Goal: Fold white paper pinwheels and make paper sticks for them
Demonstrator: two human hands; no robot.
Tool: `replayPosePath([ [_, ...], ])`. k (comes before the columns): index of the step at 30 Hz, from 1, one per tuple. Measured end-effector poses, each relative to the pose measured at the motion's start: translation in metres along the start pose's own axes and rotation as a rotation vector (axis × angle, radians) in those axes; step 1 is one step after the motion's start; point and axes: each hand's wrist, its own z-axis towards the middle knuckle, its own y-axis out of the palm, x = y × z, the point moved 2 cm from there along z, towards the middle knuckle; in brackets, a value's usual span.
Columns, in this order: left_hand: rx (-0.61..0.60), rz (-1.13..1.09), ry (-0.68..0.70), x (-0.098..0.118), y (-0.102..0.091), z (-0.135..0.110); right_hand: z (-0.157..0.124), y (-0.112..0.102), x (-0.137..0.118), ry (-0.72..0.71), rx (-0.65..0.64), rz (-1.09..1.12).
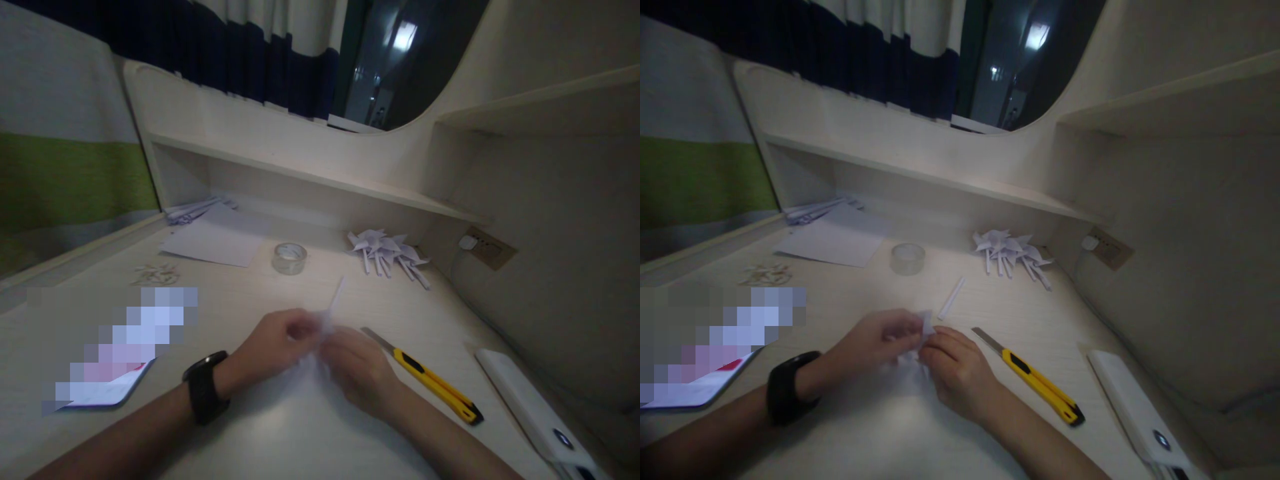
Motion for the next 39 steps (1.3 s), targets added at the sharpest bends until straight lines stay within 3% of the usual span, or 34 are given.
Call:
replayPosePath([
  [2, 0.046, 0.067, 0.054, -0.006, 0.006, 0.003, -0.001, 0.001, 0.001, 0.020, -0.012, 0.001],
  [5, 0.097, 0.101, -0.003, -0.015, 0.012, 0.011, -0.004, 0.002, 0.004, 0.048, -0.006, -0.012],
  [8, 0.013, 0.066, -0.075, -0.017, 0.014, 0.020, -0.006, 0.002, 0.005, 0.061, -0.007, -0.040],
  [11, -0.121, -0.100, -0.145, -0.017, 0.014, 0.029, -0.008, 0.002, 0.006, 0.056, -0.047, -0.074],
  [17, -0.245, -0.581, -0.325, -0.022, 0.020, 0.036, -0.010, 0.003, 0.005, 0.060, -0.121, -0.136],
  [21, -0.229, -0.615, -0.429, -0.012, 0.021, 0.035, -0.009, 0.002, 0.003, 0.060, -0.145, -0.157],
  [26, -0.195, -0.589, -0.401, 0.000, 0.019, 0.033, -0.008, 0.000, 0.001, 0.062, -0.172, -0.132],
  [34, -0.253, -0.598, -0.328, -0.024, 0.010, 0.018, -0.011, -0.004, 0.007, 0.077, -0.189, -0.084],
  [39, -0.243, -0.629, -0.278, -0.028, 0.009, 0.014, -0.007, -0.008, 0.005, 0.063, -0.151, -0.047],
])
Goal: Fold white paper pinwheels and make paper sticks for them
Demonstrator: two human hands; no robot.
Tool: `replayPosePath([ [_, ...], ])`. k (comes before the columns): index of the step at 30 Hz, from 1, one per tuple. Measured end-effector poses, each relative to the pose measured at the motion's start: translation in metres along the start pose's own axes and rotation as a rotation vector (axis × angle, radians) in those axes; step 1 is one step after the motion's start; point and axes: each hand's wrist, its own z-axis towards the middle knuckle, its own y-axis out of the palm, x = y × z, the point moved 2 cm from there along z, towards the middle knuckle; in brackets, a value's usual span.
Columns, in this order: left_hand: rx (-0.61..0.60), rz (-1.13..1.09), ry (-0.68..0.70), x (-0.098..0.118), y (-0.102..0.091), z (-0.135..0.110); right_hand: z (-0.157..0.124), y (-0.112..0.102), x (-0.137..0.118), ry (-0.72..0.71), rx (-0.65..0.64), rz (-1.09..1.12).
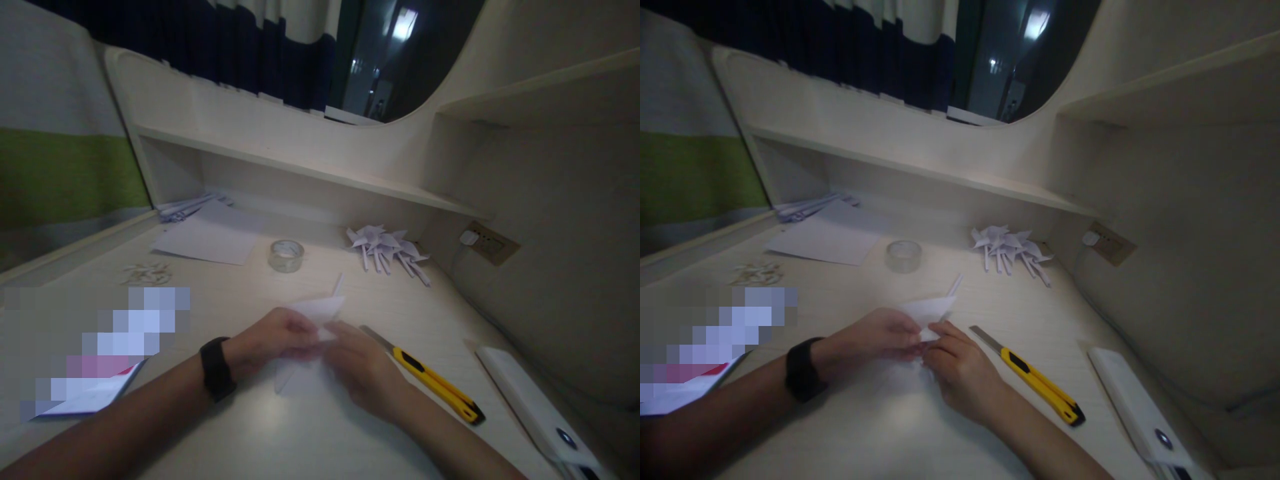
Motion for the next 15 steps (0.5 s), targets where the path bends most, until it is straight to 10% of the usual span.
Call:
replayPosePath([
  [15, 0.014, 0.233, 0.020, 0.003, 0.006, -0.001, -0.019, -0.006, -0.005, 0.152, 0.191, -0.131],
])
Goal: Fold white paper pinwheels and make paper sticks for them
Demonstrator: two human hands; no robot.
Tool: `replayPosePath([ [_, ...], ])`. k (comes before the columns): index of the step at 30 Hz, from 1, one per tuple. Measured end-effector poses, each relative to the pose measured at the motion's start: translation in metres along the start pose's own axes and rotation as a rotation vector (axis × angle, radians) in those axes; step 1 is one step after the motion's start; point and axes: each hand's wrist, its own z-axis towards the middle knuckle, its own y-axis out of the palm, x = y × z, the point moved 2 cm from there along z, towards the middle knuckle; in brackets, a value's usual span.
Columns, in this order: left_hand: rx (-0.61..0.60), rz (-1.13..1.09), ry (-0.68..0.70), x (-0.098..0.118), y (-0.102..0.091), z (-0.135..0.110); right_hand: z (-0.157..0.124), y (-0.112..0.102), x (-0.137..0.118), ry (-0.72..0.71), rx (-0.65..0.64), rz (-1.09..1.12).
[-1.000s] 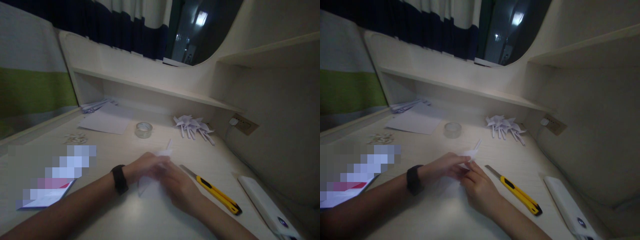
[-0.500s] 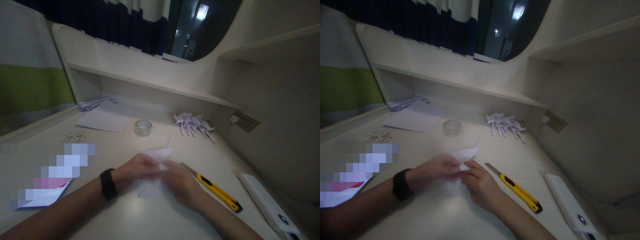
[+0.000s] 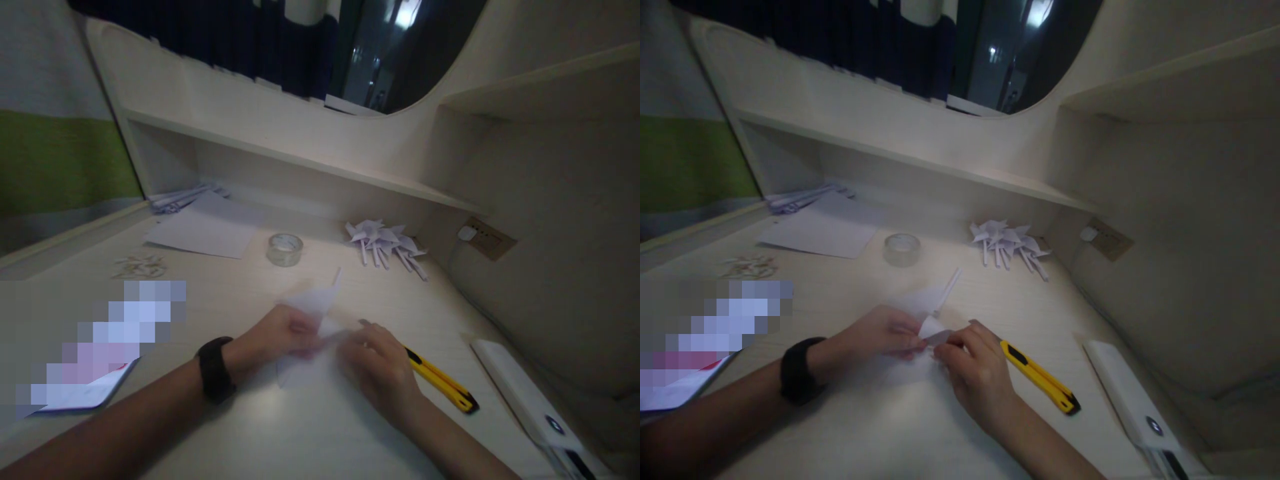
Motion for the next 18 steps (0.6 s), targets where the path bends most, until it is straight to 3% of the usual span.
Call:
replayPosePath([
  [6, 0.005, 0.116, 0.059, -0.0015, 0.0075, 0.0004, -0.0051, 0.0048, -0.0021, 0.062, 0.005, -0.001],
  [18, 0.030, 0.167, 0.062, -0.0086, 0.0037, 0.0039, -0.0059, 0.0090, -0.0050, -0.017, -0.012, 0.049],
])
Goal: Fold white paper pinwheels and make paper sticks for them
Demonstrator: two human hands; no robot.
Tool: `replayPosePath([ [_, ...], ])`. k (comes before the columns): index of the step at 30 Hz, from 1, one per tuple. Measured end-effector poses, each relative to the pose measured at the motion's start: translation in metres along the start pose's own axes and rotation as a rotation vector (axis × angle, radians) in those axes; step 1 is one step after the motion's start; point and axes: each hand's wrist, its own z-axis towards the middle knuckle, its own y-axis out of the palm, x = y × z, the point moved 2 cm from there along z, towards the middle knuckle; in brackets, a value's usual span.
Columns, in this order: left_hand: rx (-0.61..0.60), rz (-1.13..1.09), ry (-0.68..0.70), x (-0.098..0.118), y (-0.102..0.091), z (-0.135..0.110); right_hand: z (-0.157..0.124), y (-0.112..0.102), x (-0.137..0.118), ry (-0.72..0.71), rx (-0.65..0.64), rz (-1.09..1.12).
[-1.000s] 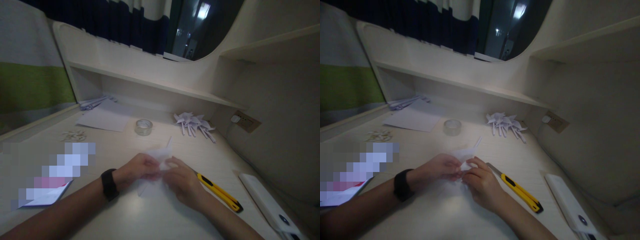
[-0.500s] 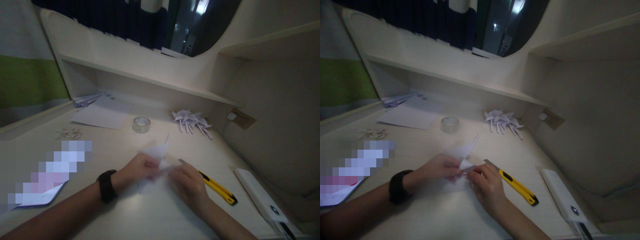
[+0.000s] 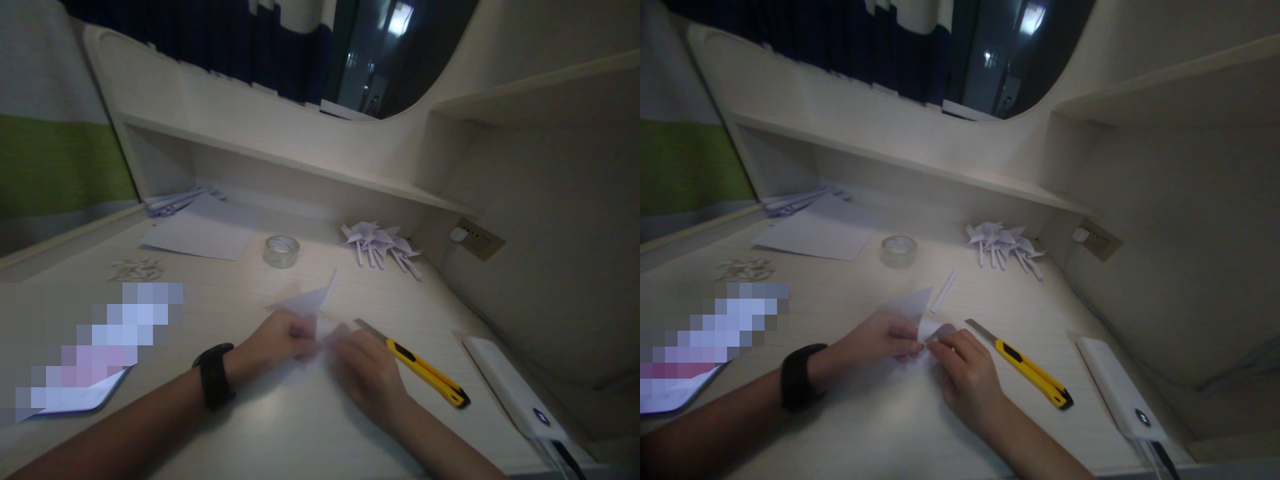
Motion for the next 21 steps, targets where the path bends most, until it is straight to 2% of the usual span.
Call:
replayPosePath([
  [9, 0.011, 0.007, -0.026, -0.0008, 0.0037, -0.0004, 0.0001, 0.0002, -0.0023, -0.062, 0.059, -0.004],
  [21, 0.025, 0.053, -0.034, -0.0032, 0.0060, -0.0001, 0.0012, -0.0012, -0.0069, -0.069, 0.034, -0.032],
])
